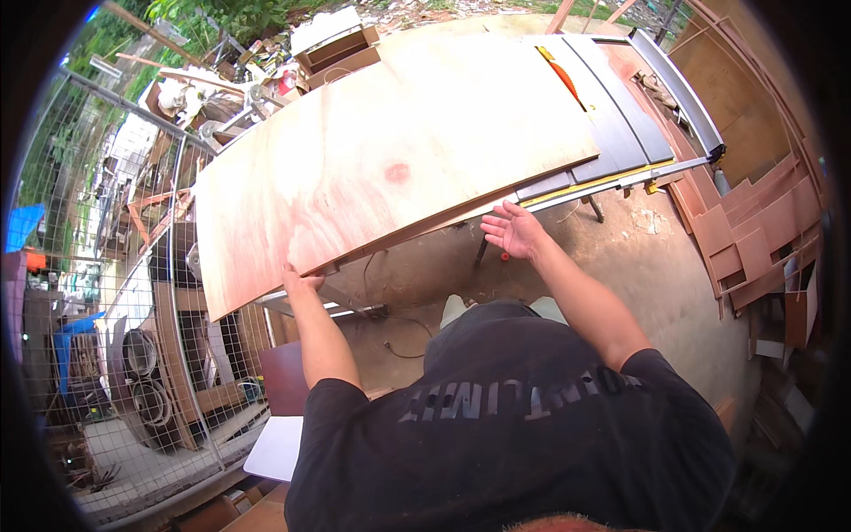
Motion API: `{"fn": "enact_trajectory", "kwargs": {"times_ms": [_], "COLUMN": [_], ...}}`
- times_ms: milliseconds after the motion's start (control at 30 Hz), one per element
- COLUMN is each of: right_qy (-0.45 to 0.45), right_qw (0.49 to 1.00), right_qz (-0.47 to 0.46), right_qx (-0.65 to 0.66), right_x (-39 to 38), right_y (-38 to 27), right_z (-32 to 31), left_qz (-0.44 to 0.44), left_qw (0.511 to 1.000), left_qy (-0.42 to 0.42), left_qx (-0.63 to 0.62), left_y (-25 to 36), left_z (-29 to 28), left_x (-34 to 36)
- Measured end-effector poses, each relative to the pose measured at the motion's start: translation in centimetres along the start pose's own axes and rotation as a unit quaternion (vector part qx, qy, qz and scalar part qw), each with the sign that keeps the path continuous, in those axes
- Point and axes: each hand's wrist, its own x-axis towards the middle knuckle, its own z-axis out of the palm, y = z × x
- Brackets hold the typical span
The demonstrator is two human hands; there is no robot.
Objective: The person positions a large plywood sheet on a table saw, plugs in a power strip, and cuts the sheet into two pieces. They then measure one of the cut pieces with a tape measure.
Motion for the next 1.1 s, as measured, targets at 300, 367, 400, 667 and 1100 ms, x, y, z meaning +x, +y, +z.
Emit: {"fn": "enact_trajectory", "kwargs": {"times_ms": [300,367,400,667,1100], "right_qy": [-0.051,-0.065,-0.083,0.038,0.122], "right_qw": [0.978,0.983,0.985,0.989,0.964], "right_qz": [-0.114,-0.106,-0.104,-0.143,-0.196], "right_qx": [0.169,0.131,0.107,-0.002,0.133], "right_x": [4.4,4.7,5.0,3.8,0.5], "right_y": [-3.0,-4.7,-6.1,-19.7,-15.4], "right_z": [4.9,4.8,4.9,20.2,22.5], "left_qz": [0.036,0.046,0.052,0.180,0.129], "left_qw": [0.998,0.998,0.997,0.972,0.979], "left_qy": [0.021,-0.002,-0.019,-0.152,-0.122], "left_qx": [-0.048,-0.053,-0.057,0.021,-0.096], "left_y": [2.1,2.7,3.5,18.4,15.9], "left_z": [0.2,0.5,1.6,12.7,12.2], "left_x": [-1.3,-2.3,-2.9,-10.5,-10.8]}}
